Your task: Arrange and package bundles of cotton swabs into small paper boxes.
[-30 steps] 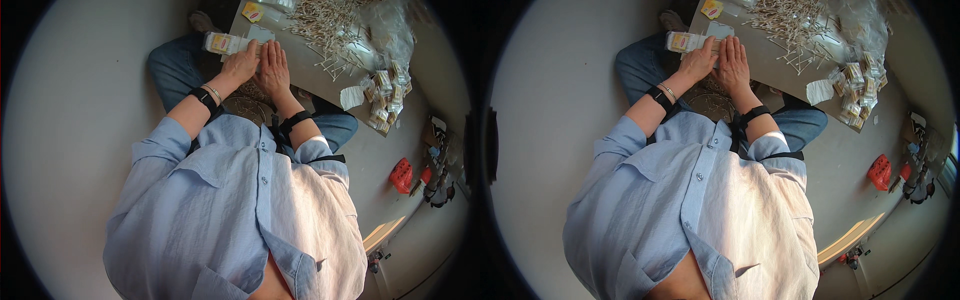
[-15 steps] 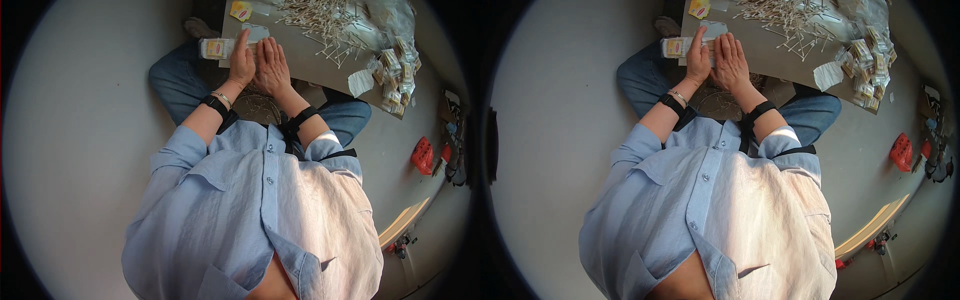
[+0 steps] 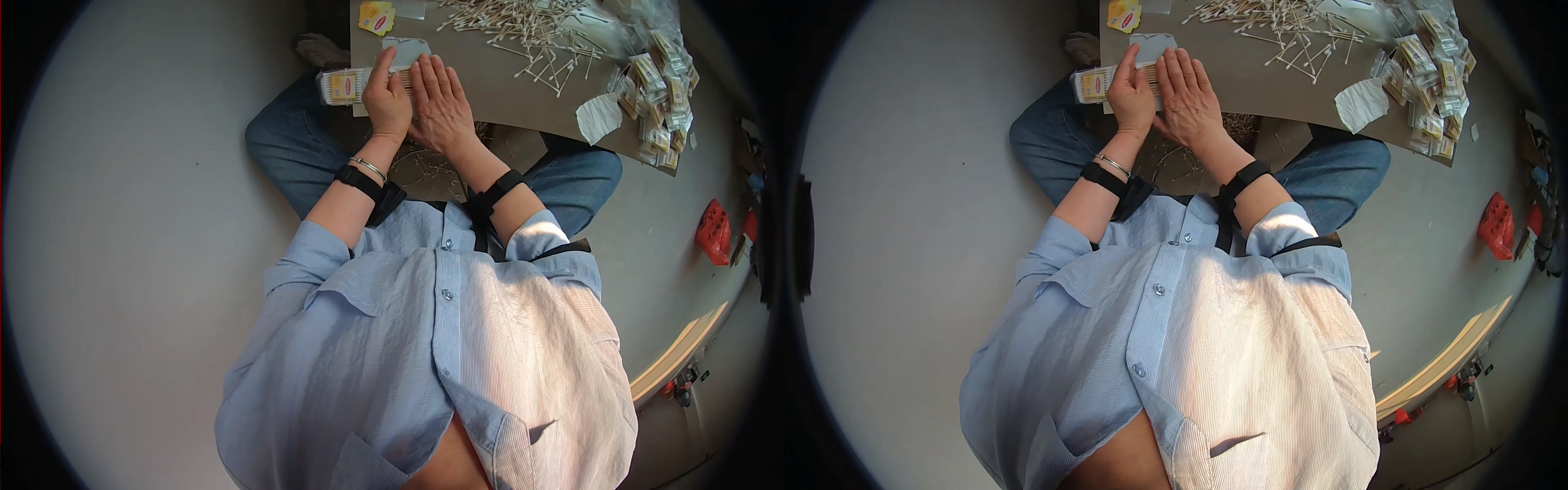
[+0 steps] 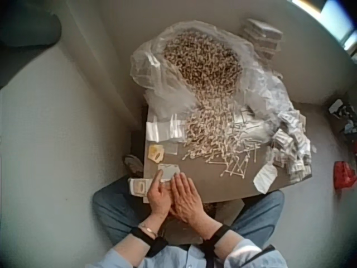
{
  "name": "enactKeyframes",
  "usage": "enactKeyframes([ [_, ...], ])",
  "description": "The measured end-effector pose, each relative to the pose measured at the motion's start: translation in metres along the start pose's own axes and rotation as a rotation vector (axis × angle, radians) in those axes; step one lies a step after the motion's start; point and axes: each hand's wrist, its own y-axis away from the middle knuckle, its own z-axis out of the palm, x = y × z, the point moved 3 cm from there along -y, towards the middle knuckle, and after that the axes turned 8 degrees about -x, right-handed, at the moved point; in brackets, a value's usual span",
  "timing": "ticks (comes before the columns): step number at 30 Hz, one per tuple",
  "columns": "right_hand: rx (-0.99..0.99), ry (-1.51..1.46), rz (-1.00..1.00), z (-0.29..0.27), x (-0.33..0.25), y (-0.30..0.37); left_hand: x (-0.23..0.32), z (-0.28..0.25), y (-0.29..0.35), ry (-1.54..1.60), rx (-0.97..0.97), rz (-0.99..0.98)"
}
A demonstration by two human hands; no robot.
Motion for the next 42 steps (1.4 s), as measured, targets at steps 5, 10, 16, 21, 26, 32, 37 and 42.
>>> enactKeyframes([
  [5,0.003,-0.011,0.011,0.001,0.002,0.000,0.000,0.000,-0.006,-0.032,0.024,-0.026],
  [10,0.008,-0.003,0.023,0.000,-0.001,-0.002,0.000,0.000,-0.007,-0.123,0.112,0.054],
  [16,0.036,-0.015,0.055,0.003,-0.001,-0.003,0.003,0.001,-0.008,-0.189,0.112,0.033],
  [21,0.061,-0.024,0.050,0.004,-0.003,-0.004,0.002,0.001,-0.011,-0.168,0.171,0.072],
  [26,0.069,-0.081,0.060,0.005,-0.001,-0.003,0.006,-0.004,-0.015,-0.308,0.108,0.123],
  [32,0.024,-0.074,0.070,0.005,-0.003,-0.005,0.005,-0.006,-0.020,-0.235,0.065,-0.019],
  [37,0.005,-0.081,0.073,0.005,-0.003,-0.006,0.005,-0.008,-0.009,-0.120,0.085,0.155],
  [42,0.045,-0.116,0.075,0.011,-0.008,-0.007,0.000,-0.008,-0.003,0.102,-0.071,0.110],
])
